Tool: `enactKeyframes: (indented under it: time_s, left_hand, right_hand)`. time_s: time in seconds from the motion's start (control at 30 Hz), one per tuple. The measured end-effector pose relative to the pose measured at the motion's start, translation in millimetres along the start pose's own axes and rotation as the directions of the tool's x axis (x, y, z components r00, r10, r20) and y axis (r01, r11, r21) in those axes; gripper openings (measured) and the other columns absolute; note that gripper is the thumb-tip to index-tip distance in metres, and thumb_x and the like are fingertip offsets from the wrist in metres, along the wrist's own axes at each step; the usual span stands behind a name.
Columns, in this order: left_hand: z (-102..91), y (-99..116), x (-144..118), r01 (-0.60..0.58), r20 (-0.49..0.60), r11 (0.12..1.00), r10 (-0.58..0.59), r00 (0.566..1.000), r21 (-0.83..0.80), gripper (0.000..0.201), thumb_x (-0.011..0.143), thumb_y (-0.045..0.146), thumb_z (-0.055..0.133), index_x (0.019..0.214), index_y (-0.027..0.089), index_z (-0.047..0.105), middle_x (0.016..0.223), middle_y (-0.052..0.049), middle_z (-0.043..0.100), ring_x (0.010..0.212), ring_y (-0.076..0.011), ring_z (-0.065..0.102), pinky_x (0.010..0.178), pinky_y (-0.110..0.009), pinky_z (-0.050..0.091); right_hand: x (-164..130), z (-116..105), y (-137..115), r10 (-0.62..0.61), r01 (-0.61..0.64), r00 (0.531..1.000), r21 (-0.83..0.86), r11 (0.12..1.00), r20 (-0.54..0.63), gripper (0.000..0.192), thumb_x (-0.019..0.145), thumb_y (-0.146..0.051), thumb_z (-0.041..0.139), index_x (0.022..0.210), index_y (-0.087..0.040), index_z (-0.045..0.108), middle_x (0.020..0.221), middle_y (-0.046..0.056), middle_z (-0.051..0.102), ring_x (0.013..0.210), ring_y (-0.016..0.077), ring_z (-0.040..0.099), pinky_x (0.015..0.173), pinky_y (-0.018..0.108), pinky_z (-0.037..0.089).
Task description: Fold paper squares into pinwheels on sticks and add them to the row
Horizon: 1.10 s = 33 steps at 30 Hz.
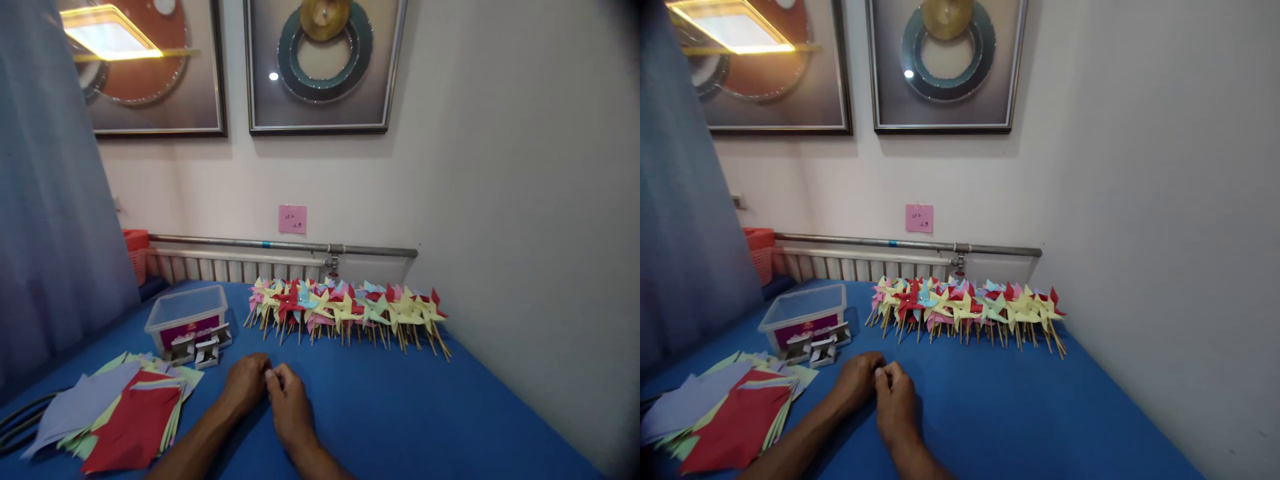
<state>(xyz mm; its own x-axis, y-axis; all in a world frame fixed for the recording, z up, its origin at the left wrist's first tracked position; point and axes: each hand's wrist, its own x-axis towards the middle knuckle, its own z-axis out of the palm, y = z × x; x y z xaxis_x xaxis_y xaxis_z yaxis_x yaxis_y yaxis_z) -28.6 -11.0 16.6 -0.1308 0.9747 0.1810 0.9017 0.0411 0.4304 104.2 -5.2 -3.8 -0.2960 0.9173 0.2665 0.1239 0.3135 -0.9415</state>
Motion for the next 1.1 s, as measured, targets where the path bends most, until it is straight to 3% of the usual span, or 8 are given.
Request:
enactKeyframes:
  time_s: [0.17,0.37,0.43,0.63,0.9,1.1]
  left_hand:
    - [-0.2,3,-2,-0.026,0.025,0.999,0.026,0.999,0.026,0.02,0.088,0.024,0.056,0.091,0.017,0.075,0.094,-0.009,0.076,0.086,-0.022,0.067,0.069,-0.029,0.036]
    - [-9.2,13,-5,0.021,0.062,0.997,-0.026,0.998,0.071,0.022,0.089,0.028,0.058,0.096,0.016,0.075,0.1,-0.011,0.075,0.091,-0.0246,0.068,0.073,-0.03,0.04]
    - [-11.0,14,-5,-0.019,0.053,0.996,0.014,0.998,0.09,0.024,0.091,0.027,0.056,0.1,0.016,0.075,0.103,-0.012,0.075,0.094,-0.0252,0.068,0.075,-0.031,0.042]
    - [-10.4,9,-2,-0.037,0.102,0.99,0.023,0.994,0.133,0.025,0.092,0.029,0.055,0.099,0.015,0.074,0.105,-0.014,0.074,0.092,-0.0264,0.069,0.075,-0.032,0.045]
    - [-10.1,7,-3,-0.072,0.091,0.987,0.059,0.994,0.143,0.027,0.092,0.028,0.055,0.104,0.013,0.074,0.104,-0.017,0.073,0.093,-0.0272,0.068,0.078,-0.034,0.047]
    - [-18.9,11,-18,-0.06,0.102,0.987,0.045,0.994,0.149,0.027,0.095,0.027,0.05,0.101,0.014,0.072,0.103,-0.017,0.072,0.091,-0.026,0.067,0.079,-0.034,0.047]
  right_hand:
    - [0,2,-3,-0.007,0.006,1.0,0.02,1.0,0.019,0.03,0.093,-0.044,0.049,0.072,-0.024,0.054,0.064,-0.004,0.054,0.06,0.0154,0.047,0.057,0.027,0.033]
    - [3,1,-3,0.001,-0.002,1.0,0.034,0.999,0.023,0.031,0.092,-0.046,0.049,0.071,-0.025,0.056,0.06,-0.004,0.053,0.057,0.0159,0.046,0.055,0.027,0.033]
    - [5,1,-3,-0.013,0.012,1.0,0.044,0.999,0.026,0.032,0.091,-0.049,0.049,0.072,-0.024,0.057,0.061,-0.004,0.055,0.058,0.0166,0.048,0.056,0.027,0.034]
    - [10,3,-1,-0.044,0.043,0.997,0.016,0.999,0.069,0.036,0.09,-0.053,0.049,0.07,-0.025,0.056,0.062,-0.002,0.057,0.059,0.018,0.05,0.057,0.028,0.036]
    - [9,2,-5,-0.033,0.034,0.997,-0.007,0.999,0.068,0.04,0.088,-0.059,0.046,0.07,-0.025,0.057,0.06,-0.002,0.055,0.056,0.0181,0.048,0.055,0.028,0.037]
    - [10,-2,-8,-0.053,0.054,0.998,-0.038,0.998,0.041,0.043,0.088,-0.062,0.046,0.066,-0.026,0.053,0.057,-0.003,0.051,0.056,0.0181,0.047,0.055,0.028,0.037]
